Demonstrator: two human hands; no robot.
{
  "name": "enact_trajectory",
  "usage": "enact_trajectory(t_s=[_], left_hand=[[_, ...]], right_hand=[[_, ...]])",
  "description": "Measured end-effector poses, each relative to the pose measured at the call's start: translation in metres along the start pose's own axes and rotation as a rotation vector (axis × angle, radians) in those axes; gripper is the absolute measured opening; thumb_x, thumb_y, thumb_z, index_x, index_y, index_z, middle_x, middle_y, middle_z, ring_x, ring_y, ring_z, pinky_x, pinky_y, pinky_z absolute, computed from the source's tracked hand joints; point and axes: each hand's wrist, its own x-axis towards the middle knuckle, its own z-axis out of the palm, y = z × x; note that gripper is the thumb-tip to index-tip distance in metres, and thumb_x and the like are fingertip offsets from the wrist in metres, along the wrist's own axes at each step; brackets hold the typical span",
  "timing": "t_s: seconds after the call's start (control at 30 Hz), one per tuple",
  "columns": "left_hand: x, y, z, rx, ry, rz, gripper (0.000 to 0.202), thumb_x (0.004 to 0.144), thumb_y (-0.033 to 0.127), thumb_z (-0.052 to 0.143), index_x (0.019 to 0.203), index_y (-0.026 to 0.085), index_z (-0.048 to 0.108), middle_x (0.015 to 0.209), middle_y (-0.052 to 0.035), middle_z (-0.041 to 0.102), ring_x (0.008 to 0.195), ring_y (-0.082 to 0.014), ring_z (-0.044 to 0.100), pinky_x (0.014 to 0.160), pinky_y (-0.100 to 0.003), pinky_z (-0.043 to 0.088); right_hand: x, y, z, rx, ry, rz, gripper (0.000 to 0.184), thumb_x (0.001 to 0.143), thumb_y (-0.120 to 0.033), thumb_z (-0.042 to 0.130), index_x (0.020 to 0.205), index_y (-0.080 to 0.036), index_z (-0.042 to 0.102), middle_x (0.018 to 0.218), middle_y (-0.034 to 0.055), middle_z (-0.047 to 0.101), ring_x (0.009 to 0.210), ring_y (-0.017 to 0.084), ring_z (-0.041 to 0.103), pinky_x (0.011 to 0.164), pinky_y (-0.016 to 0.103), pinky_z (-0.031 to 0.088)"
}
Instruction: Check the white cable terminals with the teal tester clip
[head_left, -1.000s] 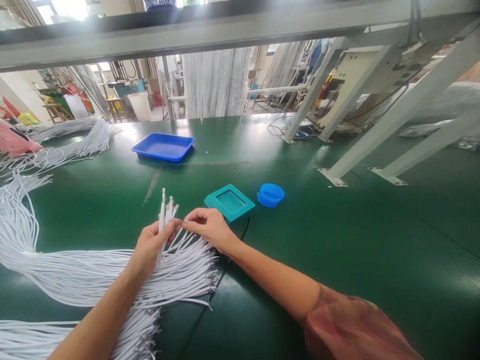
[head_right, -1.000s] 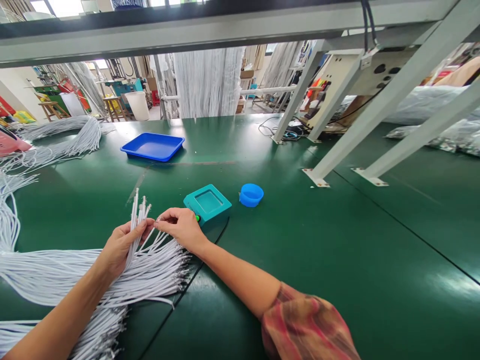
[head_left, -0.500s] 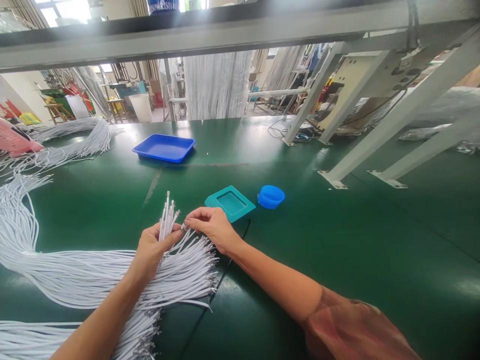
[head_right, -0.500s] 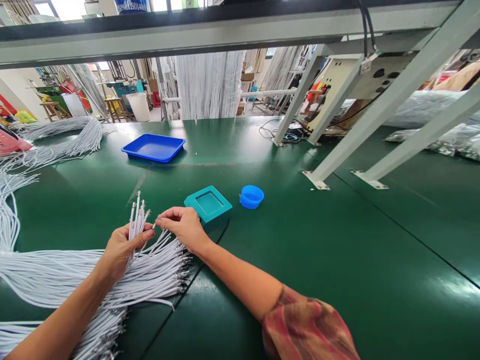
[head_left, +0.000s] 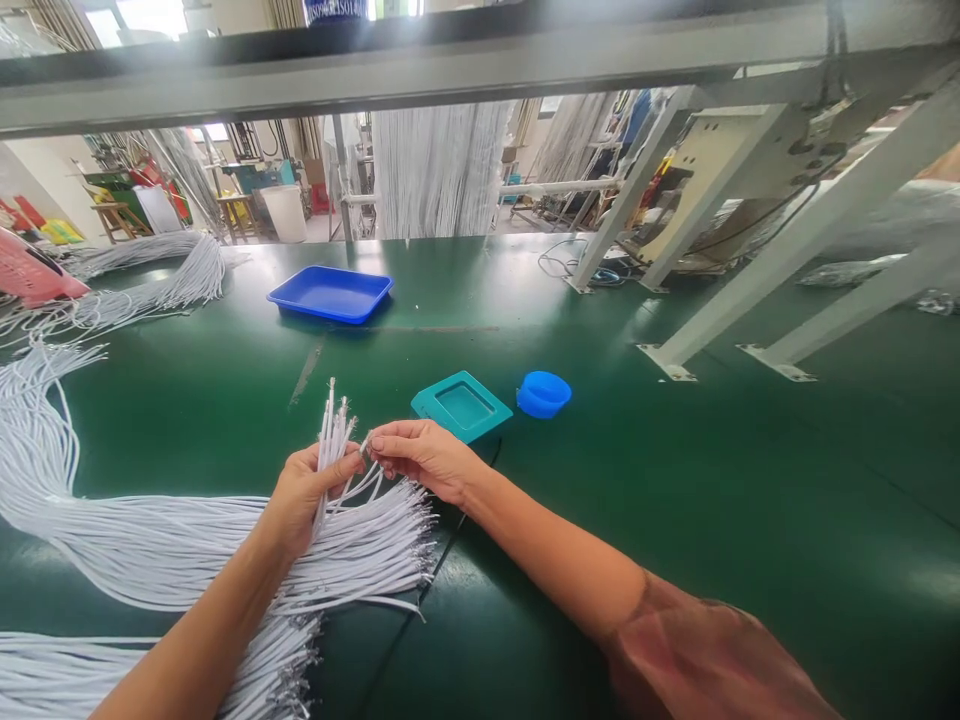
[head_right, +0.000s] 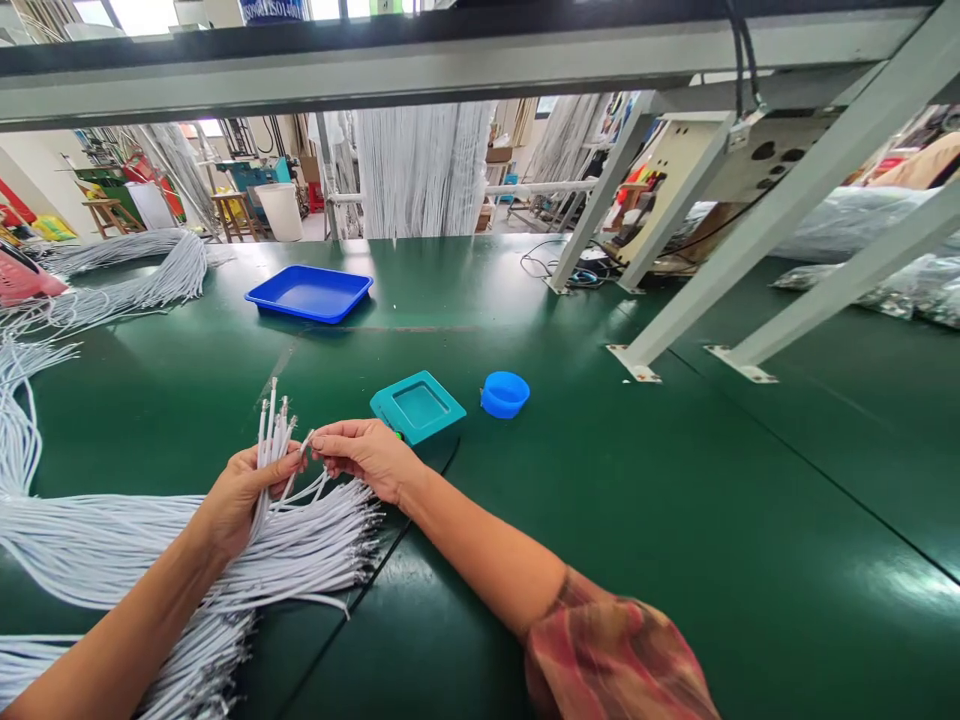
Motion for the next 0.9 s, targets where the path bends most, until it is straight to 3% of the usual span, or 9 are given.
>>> enact_trajectory(t_s=[0.17, 0.23, 0.33, 0.43, 0.6, 0.73, 0.9], left_hand=[[-0.001, 0.001, 0.0, -0.025, 0.019, -0.052, 0.02, 0.06, 0.027, 0.073, 0.07, 0.011, 0.066, 0.049, 0.0031, 0.048, 0.042, -0.0037, 0.029, 0.04, -0.019, 0.019], [-0.001, 0.0, -0.001, -0.009, 0.005, -0.06, 0.021, 0.059, 0.027, 0.073, 0.07, 0.011, 0.065, 0.045, 0.0044, 0.044, 0.04, -0.0033, 0.027, 0.039, -0.019, 0.017], [-0.001, 0.0, -0.001, 0.014, -0.055, -0.071, 0.02, 0.059, 0.026, 0.073, 0.067, 0.01, 0.064, 0.051, 0.0014, 0.051, 0.04, -0.0026, 0.026, 0.039, -0.02, 0.014], [-0.002, 0.001, -0.001, 0.012, -0.106, -0.101, 0.02, 0.059, 0.025, 0.073, 0.066, 0.01, 0.063, 0.055, -0.0004, 0.054, 0.041, -0.0023, 0.026, 0.039, -0.02, 0.013], [-0.003, 0.003, 0.0, -0.06, -0.134, -0.141, 0.021, 0.058, 0.024, 0.074, 0.07, 0.01, 0.065, 0.055, 0.0002, 0.054, 0.041, -0.0018, 0.028, 0.039, -0.019, 0.015], [-0.003, 0.004, 0.001, -0.092, -0.12, -0.145, 0.023, 0.056, 0.026, 0.075, 0.069, 0.01, 0.065, 0.056, -0.0004, 0.055, 0.039, -0.0014, 0.028, 0.038, -0.019, 0.015], [-0.001, 0.002, 0.0, -0.136, -0.105, -0.164, 0.023, 0.056, 0.027, 0.076, 0.065, 0.01, 0.062, 0.056, 0.0002, 0.053, 0.038, -0.0004, 0.027, 0.037, -0.018, 0.015]], right_hand=[[-0.007, -0.011, -0.002, -0.506, -0.025, -0.367, 0.049, 0.054, -0.022, 0.077, 0.1, -0.023, 0.061, 0.093, -0.0002, 0.057, 0.073, 0.009, 0.051, 0.07, 0.024, 0.044], [-0.011, -0.016, 0.0, -0.697, -0.067, -0.485, 0.037, 0.063, -0.025, 0.072, 0.098, -0.023, 0.062, 0.094, 0.0003, 0.057, 0.079, 0.01, 0.051, 0.073, 0.025, 0.044], [-0.015, -0.018, 0.003, -0.802, -0.131, -0.557, 0.015, 0.073, -0.025, 0.063, 0.087, -0.021, 0.067, 0.086, 0.0007, 0.061, 0.084, 0.011, 0.053, 0.077, 0.025, 0.043], [-0.013, -0.015, 0.003, -0.72, -0.086, -0.527, 0.007, 0.07, -0.024, 0.066, 0.073, -0.019, 0.069, 0.075, 0.001, 0.064, 0.076, 0.012, 0.056, 0.072, 0.025, 0.043], [-0.007, 0.002, 0.007, -0.296, 0.079, -0.291, 0.017, 0.055, -0.029, 0.075, 0.065, -0.016, 0.069, 0.06, 0.0006, 0.065, 0.058, 0.012, 0.058, 0.061, 0.026, 0.044], [-0.005, 0.011, 0.014, -0.091, 0.2, -0.22, 0.021, 0.044, -0.026, 0.08, 0.057, -0.015, 0.067, 0.054, -0.0001, 0.063, 0.053, 0.011, 0.056, 0.058, 0.025, 0.044], [-0.006, 0.011, 0.018, -0.021, 0.146, -0.191, 0.021, 0.052, -0.031, 0.076, 0.063, -0.015, 0.068, 0.061, 0.0007, 0.065, 0.058, 0.011, 0.057, 0.064, 0.027, 0.045]])
